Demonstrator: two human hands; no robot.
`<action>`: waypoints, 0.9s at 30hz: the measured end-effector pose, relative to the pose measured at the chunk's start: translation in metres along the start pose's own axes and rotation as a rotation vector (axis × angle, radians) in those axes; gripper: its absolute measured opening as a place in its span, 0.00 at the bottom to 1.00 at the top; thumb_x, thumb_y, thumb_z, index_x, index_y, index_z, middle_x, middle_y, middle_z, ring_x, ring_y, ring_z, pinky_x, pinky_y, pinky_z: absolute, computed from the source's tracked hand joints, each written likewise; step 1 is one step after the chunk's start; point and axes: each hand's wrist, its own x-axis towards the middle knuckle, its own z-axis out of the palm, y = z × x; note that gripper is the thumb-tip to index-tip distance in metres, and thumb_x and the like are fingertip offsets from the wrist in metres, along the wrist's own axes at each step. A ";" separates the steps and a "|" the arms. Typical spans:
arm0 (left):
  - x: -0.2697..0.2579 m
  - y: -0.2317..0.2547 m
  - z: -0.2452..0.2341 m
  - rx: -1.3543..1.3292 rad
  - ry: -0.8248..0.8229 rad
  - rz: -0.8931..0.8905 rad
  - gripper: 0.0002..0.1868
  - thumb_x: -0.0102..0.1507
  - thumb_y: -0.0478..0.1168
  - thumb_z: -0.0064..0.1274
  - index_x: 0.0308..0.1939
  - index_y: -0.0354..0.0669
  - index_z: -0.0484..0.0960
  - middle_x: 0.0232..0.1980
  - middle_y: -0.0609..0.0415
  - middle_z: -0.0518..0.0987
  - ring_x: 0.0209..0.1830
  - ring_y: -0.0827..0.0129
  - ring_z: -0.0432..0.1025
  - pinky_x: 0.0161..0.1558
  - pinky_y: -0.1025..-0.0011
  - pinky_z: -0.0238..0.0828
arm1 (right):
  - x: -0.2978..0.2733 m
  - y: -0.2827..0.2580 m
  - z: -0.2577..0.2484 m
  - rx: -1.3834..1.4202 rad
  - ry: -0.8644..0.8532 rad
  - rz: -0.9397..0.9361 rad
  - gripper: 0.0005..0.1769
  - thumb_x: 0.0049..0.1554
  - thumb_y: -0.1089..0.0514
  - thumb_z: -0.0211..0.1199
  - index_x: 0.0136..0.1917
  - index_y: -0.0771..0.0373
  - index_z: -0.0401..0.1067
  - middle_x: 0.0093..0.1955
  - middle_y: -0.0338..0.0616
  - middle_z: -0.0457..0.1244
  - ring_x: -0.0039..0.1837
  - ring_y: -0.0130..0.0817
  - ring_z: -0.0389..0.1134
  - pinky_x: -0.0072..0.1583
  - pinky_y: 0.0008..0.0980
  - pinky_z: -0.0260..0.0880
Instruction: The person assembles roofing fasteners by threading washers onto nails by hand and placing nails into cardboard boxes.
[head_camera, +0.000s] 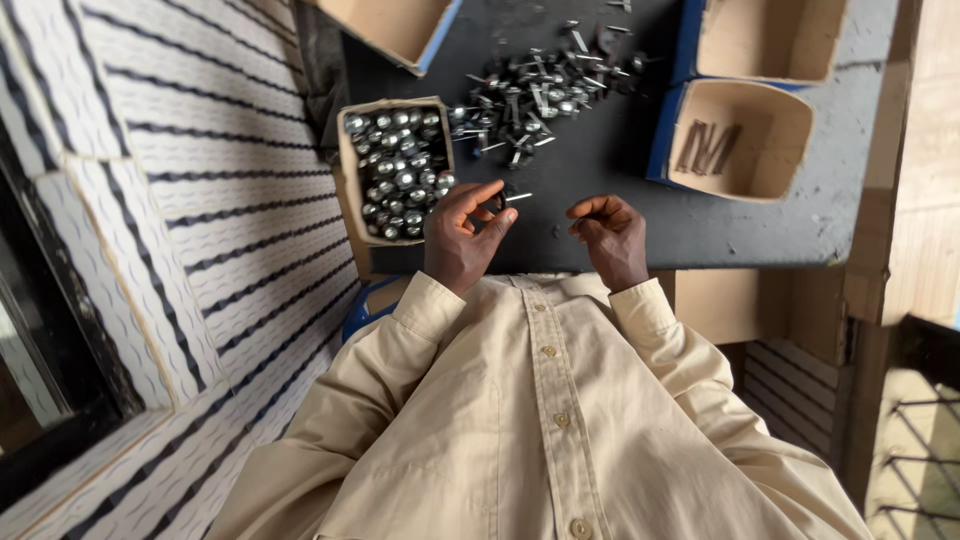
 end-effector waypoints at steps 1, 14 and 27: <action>-0.001 -0.002 -0.008 0.012 0.045 0.029 0.20 0.64 0.42 0.66 0.58 0.40 0.84 0.52 0.54 0.81 0.38 0.75 0.74 0.35 0.76 0.70 | 0.001 -0.004 0.008 -0.011 -0.014 -0.002 0.10 0.55 0.74 0.55 0.47 0.69 0.74 0.47 0.45 0.70 0.43 0.27 0.70 0.48 0.26 0.72; 0.008 -0.048 -0.118 0.283 0.336 0.203 0.15 0.62 0.37 0.68 0.50 0.44 0.82 0.57 0.55 0.83 0.44 0.67 0.76 0.47 0.67 0.75 | -0.003 -0.024 0.096 -0.141 -0.028 -0.066 0.07 0.58 0.70 0.57 0.50 0.69 0.74 0.48 0.45 0.71 0.44 0.27 0.71 0.47 0.26 0.72; 0.043 -0.054 -0.106 0.479 0.082 0.309 0.15 0.58 0.40 0.67 0.48 0.47 0.86 0.53 0.60 0.83 0.51 0.58 0.72 0.58 0.60 0.65 | -0.032 -0.001 0.111 -0.123 0.136 -0.030 0.08 0.59 0.71 0.56 0.51 0.68 0.74 0.48 0.46 0.71 0.44 0.28 0.72 0.47 0.27 0.74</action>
